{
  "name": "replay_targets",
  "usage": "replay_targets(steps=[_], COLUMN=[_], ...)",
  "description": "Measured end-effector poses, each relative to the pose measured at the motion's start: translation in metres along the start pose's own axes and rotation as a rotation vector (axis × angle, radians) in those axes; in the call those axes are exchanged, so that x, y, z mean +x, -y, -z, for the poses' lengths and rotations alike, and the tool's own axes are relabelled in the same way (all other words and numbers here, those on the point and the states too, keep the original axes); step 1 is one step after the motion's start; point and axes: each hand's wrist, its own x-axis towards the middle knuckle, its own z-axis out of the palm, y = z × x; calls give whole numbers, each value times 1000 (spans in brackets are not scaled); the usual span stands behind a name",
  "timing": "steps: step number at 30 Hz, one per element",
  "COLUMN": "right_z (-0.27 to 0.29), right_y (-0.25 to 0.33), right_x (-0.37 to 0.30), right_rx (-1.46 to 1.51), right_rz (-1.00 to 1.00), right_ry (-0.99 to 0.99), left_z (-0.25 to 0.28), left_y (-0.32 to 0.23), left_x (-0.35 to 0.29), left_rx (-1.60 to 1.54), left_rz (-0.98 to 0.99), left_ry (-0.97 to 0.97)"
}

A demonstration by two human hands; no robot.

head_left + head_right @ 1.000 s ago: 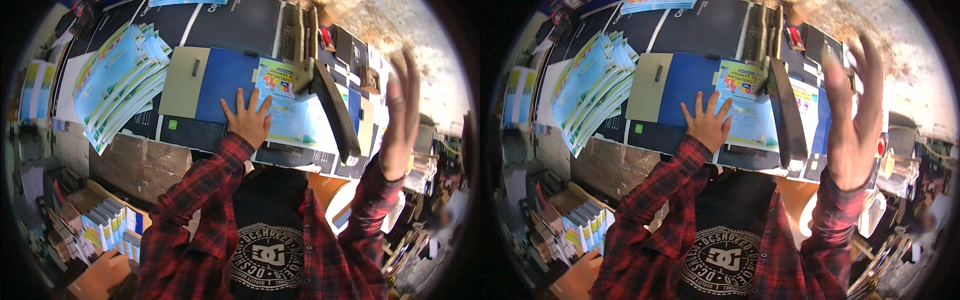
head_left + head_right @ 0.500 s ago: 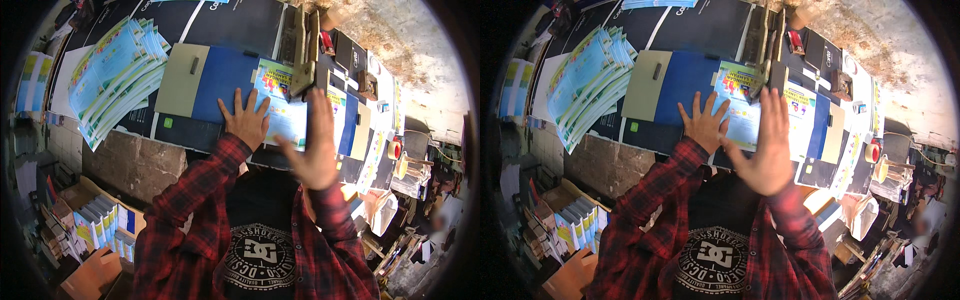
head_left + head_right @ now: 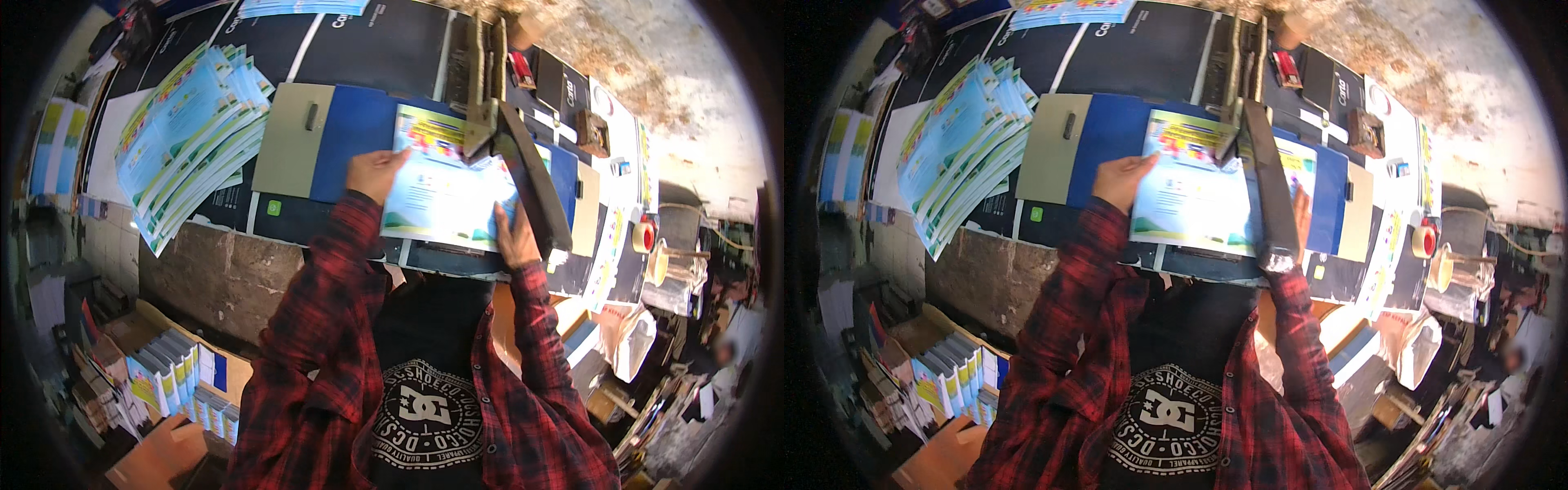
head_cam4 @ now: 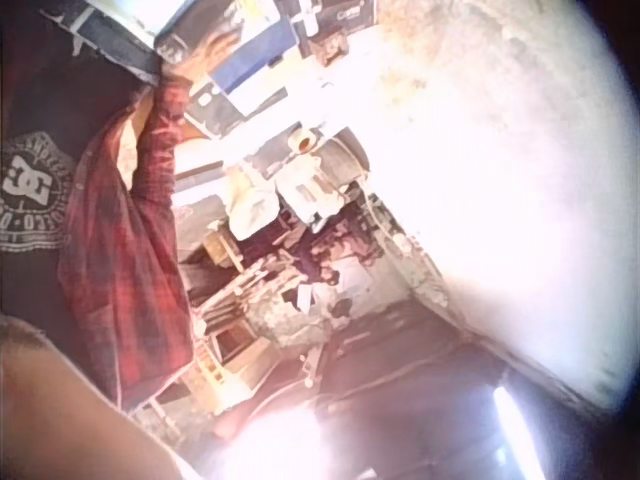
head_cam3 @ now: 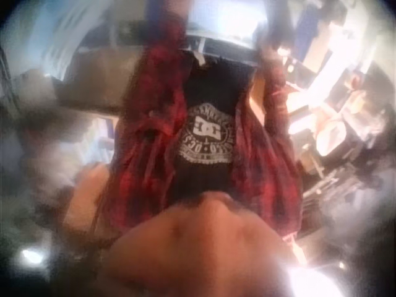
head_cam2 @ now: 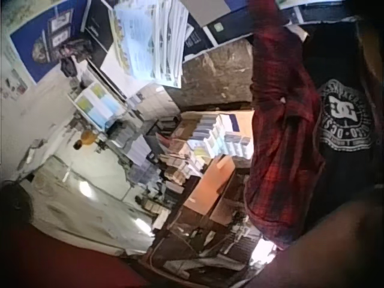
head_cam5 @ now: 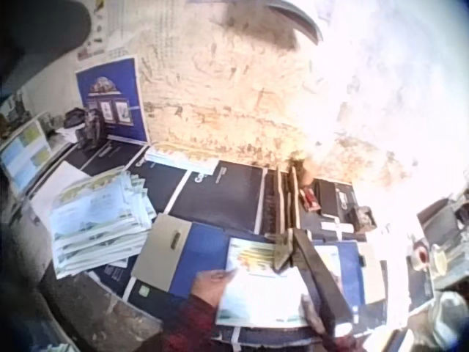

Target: The person aligns a book cover with a stack of printed pages on a binding machine and presses the handle to secure the spine. They repeat this process for multiple booklets, stacking the finished items on the table.

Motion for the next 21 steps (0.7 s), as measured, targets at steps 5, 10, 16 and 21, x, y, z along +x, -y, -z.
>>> replay_targets(steps=[5, 10, 16, 21], right_z=[8, -8, -9, 0], right_y=[90, 109, 101, 71], right_x=[27, 31, 29, 19], right_rx=[429, 352, 498, 75], right_rz=[-57, -32, -88, 19], right_ry=[-36, -104, -73, 24], left_z=[82, 98, 90, 73], left_y=[3, -21, -11, -4], left_x=[33, 31, 44, 45], left_rx=[119, -22, -60, -96], left_rz=[141, 254, 247, 260], left_ry=[-74, -77, -87, -63])
